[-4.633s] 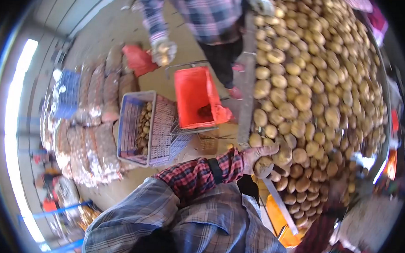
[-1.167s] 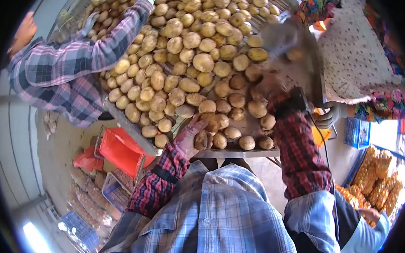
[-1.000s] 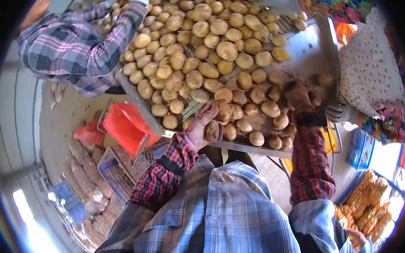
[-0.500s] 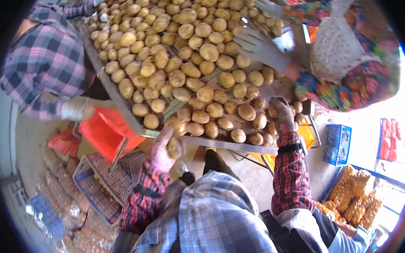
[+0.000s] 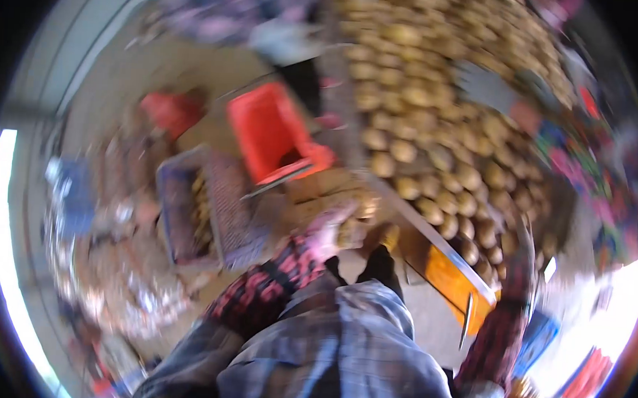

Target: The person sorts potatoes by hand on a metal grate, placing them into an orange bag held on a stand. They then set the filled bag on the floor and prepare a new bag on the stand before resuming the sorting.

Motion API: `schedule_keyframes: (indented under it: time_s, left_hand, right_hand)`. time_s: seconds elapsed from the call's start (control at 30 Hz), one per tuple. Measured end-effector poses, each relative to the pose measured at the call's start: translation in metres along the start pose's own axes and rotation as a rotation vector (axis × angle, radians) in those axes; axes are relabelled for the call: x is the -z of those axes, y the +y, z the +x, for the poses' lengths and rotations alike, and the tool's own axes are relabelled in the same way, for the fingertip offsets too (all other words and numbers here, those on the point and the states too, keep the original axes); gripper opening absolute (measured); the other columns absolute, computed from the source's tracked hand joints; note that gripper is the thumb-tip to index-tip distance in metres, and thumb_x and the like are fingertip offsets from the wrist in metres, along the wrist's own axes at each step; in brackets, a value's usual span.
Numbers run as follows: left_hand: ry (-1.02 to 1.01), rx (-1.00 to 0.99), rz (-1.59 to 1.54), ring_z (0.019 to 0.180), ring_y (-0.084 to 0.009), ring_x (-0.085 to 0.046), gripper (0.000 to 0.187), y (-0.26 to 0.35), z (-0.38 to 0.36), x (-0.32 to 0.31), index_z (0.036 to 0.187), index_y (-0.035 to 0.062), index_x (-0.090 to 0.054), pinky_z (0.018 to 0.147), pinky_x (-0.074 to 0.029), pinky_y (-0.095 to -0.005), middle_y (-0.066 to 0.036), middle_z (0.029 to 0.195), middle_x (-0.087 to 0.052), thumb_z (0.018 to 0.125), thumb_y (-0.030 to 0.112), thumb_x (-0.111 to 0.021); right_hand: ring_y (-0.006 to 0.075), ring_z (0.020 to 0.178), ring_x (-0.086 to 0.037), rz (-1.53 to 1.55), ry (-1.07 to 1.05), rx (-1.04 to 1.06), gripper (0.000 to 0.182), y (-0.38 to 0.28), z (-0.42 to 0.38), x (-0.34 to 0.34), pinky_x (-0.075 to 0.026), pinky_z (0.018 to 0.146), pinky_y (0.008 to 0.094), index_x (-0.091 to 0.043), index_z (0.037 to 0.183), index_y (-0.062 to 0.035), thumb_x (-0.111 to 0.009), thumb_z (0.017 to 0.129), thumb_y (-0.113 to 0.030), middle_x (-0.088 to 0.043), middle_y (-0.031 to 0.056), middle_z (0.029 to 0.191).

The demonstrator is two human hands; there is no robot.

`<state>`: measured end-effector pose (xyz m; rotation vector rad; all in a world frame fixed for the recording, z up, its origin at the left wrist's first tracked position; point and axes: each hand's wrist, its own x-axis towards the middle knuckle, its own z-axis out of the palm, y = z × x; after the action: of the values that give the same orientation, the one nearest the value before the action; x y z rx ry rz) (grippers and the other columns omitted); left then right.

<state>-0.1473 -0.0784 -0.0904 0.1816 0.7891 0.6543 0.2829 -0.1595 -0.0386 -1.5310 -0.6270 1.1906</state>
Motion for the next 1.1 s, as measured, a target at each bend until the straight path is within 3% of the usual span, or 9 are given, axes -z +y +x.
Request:
schedule_keyframes:
  time_s: [0.07,0.3,0.43,0.5,0.53,0.6,0.83,0.9,1.1]
  left_hand:
    - [-0.077,-0.075,0.029,0.059,-0.0180,-0.066,0.041,0.002,0.000,0.004,0.117,0.0082,-0.062,0.052,-0.053,-0.0317,-0.009,0.086,-0.069,0.100,0.045,-0.057]
    - [0.167,-0.370,-0.019,0.102,-0.0183,-0.068,0.034,-0.020,-0.037,0.070,0.133,0.0126,-0.055,0.079,-0.058,-0.0352,-0.008,0.120,-0.067,0.103,0.029,-0.057]
    - [0.233,-0.617,0.396,0.121,-0.0227,-0.058,0.039,0.016,-0.131,0.191,0.138,0.0097,-0.048,0.098,-0.053,-0.0388,-0.008,0.134,-0.058,0.103,0.024,-0.055]
    - [0.186,-0.646,0.021,0.113,-0.0238,-0.061,0.039,0.082,-0.194,0.167,0.136,0.0086,-0.049,0.096,-0.054,-0.0378,-0.007,0.129,-0.059,0.104,0.030,-0.052]
    - [0.212,-0.710,-0.424,0.107,-0.0237,-0.062,0.040,0.103,-0.220,0.159,0.134,0.0087,-0.050,0.093,-0.055,-0.0365,-0.007,0.125,-0.060,0.105,0.036,-0.050]
    - [0.541,-0.915,-0.314,0.107,-0.0246,-0.062,0.044,0.097,-0.235,0.271,0.130,0.0090,-0.052,0.094,-0.055,-0.0417,-0.010,0.123,-0.060,0.105,0.044,-0.045]
    - [0.393,-0.846,-0.641,0.106,-0.0273,-0.065,0.041,0.121,-0.257,0.272,0.119,0.0065,-0.059,0.094,-0.054,-0.0508,-0.012,0.115,-0.066,0.100,0.043,-0.057]
    - [0.529,-0.933,-0.174,0.107,-0.0265,-0.064,0.036,0.112,-0.249,0.340,0.123,0.0073,-0.057,0.095,-0.054,-0.0471,-0.012,0.117,-0.065,0.099,0.035,-0.060]
    - [0.817,-0.643,0.741,0.115,-0.0218,-0.059,0.041,0.127,-0.242,0.468,0.131,0.0121,-0.053,0.098,-0.050,-0.0436,-0.010,0.123,-0.061,0.098,0.034,-0.059]
  right_hand:
    - [0.0172,0.108,-0.064,0.490,-0.243,-0.094,0.044,-0.002,-0.029,-0.070,-0.056,0.086,0.0364,-0.054,0.134,-0.0088,-0.058,0.101,-0.036,-0.062,0.0056,0.124]
    - [0.0182,0.101,-0.066,-0.249,-0.753,0.028,0.036,0.093,-0.039,-0.296,-0.060,0.080,0.0368,-0.056,0.128,-0.0085,-0.062,0.098,-0.029,-0.063,0.0050,0.115]
    - [0.0205,0.103,-0.065,0.213,-0.979,-0.759,0.032,0.113,-0.058,-0.430,-0.058,0.085,0.0344,-0.056,0.128,-0.0089,-0.059,0.098,-0.020,-0.063,0.0047,0.115]
    - [0.0226,0.112,-0.061,0.262,-1.144,-0.768,0.043,0.073,-0.094,-0.515,-0.056,0.085,0.0356,-0.050,0.138,-0.0092,-0.059,0.098,-0.022,-0.059,0.0060,0.121]
    - [0.0232,0.118,-0.057,0.015,-1.302,-0.141,0.048,0.127,-0.072,-0.545,-0.055,0.086,0.0375,-0.046,0.142,-0.0098,-0.059,0.098,-0.023,-0.056,0.0070,0.128]
    - [0.0238,0.134,-0.044,-0.085,-1.028,-0.695,0.058,0.078,-0.112,-0.597,-0.051,0.093,0.0416,-0.036,0.149,-0.0090,-0.058,0.099,-0.028,-0.042,0.0083,0.149]
    - [0.0252,0.111,-0.064,-0.181,-1.041,-0.666,0.043,0.143,-0.082,-0.481,-0.052,0.091,0.0401,-0.055,0.135,-0.0045,-0.056,0.101,-0.031,-0.064,0.0093,0.125]
    - [0.0234,0.107,-0.065,-0.234,-1.063,-0.425,0.037,0.219,-0.068,-0.416,-0.052,0.090,0.0379,-0.060,0.129,-0.0047,-0.056,0.101,-0.029,-0.066,0.0101,0.120]
    - [0.0241,0.098,-0.070,-0.054,-0.456,-0.528,0.029,0.121,-0.077,-0.298,-0.055,0.087,0.0350,-0.064,0.118,-0.0054,-0.064,0.097,-0.025,-0.070,0.0093,0.106]
